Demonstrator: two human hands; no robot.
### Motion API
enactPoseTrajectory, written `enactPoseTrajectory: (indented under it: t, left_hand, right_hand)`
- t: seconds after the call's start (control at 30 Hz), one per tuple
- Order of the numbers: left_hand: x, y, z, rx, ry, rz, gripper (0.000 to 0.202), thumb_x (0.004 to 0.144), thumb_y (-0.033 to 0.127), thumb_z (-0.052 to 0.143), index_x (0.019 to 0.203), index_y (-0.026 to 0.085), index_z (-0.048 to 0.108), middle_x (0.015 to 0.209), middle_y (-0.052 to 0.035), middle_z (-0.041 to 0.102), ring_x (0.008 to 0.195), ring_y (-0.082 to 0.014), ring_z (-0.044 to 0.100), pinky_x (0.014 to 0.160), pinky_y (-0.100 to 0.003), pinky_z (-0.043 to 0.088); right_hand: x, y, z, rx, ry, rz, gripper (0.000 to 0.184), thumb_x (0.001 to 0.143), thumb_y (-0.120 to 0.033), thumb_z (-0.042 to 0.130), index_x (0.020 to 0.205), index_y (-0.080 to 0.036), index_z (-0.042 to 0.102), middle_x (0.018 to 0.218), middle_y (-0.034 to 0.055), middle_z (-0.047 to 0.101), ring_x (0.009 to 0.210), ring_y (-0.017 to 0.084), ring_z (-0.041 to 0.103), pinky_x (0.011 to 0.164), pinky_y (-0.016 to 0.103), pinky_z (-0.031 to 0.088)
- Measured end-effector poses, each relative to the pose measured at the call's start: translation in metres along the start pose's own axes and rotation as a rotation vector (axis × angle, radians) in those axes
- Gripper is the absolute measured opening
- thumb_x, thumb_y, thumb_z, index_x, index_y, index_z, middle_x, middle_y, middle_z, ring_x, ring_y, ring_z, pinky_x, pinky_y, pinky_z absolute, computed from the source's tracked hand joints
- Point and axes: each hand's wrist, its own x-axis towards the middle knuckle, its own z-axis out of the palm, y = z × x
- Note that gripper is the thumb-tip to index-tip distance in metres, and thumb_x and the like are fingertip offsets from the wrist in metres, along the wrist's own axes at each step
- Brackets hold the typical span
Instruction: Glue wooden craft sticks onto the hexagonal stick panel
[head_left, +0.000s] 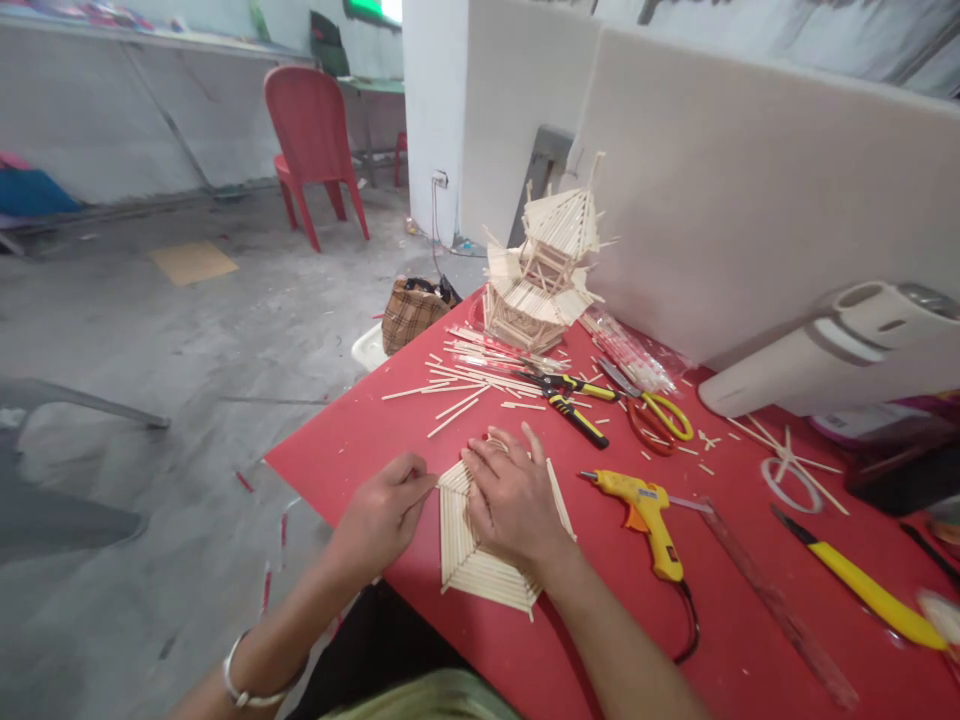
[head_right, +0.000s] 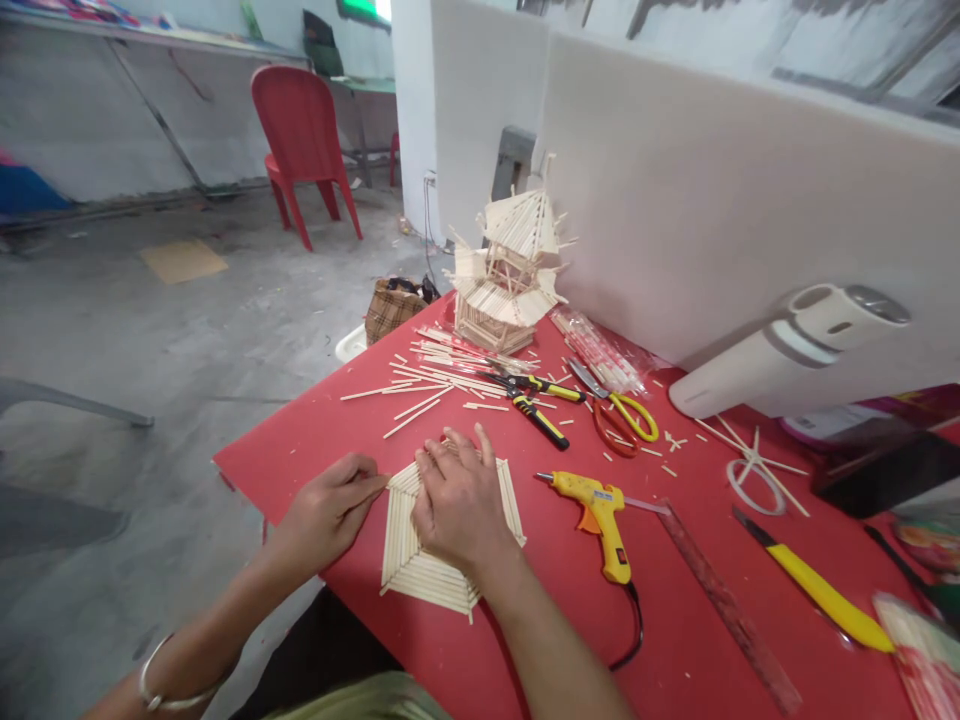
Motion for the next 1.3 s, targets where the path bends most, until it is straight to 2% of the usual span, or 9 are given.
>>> enactPoseTrajectory:
  t: [0.37,0.63,0.87,0.97,1.07,1.17,1.3]
  left_hand:
    - [0.001,-0.004,0.0,0.003,0.006,0.019,0.028,0.097,0.012,0.046,0.095,0.016,0.074,0.09,-0.0061,0.063,0.075,-0.0126,0.064,0.068,-0.021,0.051]
    - [0.002,-0.003,-0.001,-0.003,-0.015,-0.017,0.028,0.097,0.014,0.045,0.095,0.018,0.073,0.092,-0.0058,0.064,0.076,-0.0126,0.065,0.068,-0.022,0.051]
    - [0.006,0.004,-0.004,-0.084,-0.01,-0.046,0.022,0.097,0.015,0.05,0.099,0.017,0.072,0.092,-0.0056,0.062,0.077,-0.0123,0.063,0.071,-0.022,0.051]
    - [0.006,0.005,-0.005,-0.092,-0.004,-0.055,0.021,0.096,0.016,0.052,0.102,0.016,0.072,0.093,-0.006,0.063,0.078,-0.0126,0.063,0.071,-0.022,0.051]
    - [0.006,0.003,-0.004,-0.085,0.003,-0.073,0.022,0.096,0.017,0.052,0.106,0.015,0.072,0.094,-0.0066,0.064,0.078,-0.0133,0.064,0.07,-0.023,0.051]
    - [0.005,0.002,-0.003,-0.085,0.011,-0.086,0.023,0.094,0.016,0.052,0.107,0.016,0.072,0.096,-0.0078,0.065,0.08,-0.0144,0.065,0.07,-0.024,0.052]
    - [0.006,0.002,-0.003,-0.103,0.022,-0.095,0.026,0.093,0.015,0.05,0.108,0.016,0.072,0.096,-0.0083,0.067,0.079,-0.0147,0.066,0.07,-0.024,0.053]
  right_hand:
    - [0.001,0.001,0.0,-0.007,0.002,0.003,0.04,0.091,-0.028,0.054,0.128,-0.018,0.067,0.131,0.0071,0.068,0.131,0.028,0.049,0.124,0.054,0.01]
    - [0.0,0.002,0.002,-0.01,-0.011,0.008,0.042,0.092,-0.03,0.053,0.131,-0.019,0.065,0.132,0.0066,0.067,0.133,0.029,0.048,0.124,0.054,0.009]
    - [0.0,0.003,-0.004,0.024,-0.022,0.054,0.05,0.093,-0.026,0.048,0.143,-0.021,0.054,0.137,0.0061,0.064,0.133,0.026,0.048,0.124,0.053,0.013]
    - [0.002,0.006,-0.011,0.069,0.003,0.097,0.05,0.094,-0.024,0.043,0.144,-0.018,0.051,0.137,0.0071,0.063,0.131,0.023,0.049,0.123,0.05,0.016]
    - [0.003,0.012,-0.019,0.118,0.085,0.161,0.047,0.097,-0.022,0.037,0.141,-0.016,0.052,0.135,0.0083,0.064,0.128,0.022,0.052,0.122,0.048,0.021]
    - [0.005,0.018,-0.027,0.151,0.169,0.202,0.044,0.098,-0.024,0.038,0.139,-0.017,0.054,0.131,0.0093,0.066,0.123,0.022,0.056,0.116,0.048,0.033]
    - [0.005,0.025,-0.037,0.215,0.222,0.209,0.041,0.098,-0.024,0.042,0.136,-0.02,0.056,0.122,0.0086,0.07,0.112,0.021,0.062,0.102,0.041,0.047]
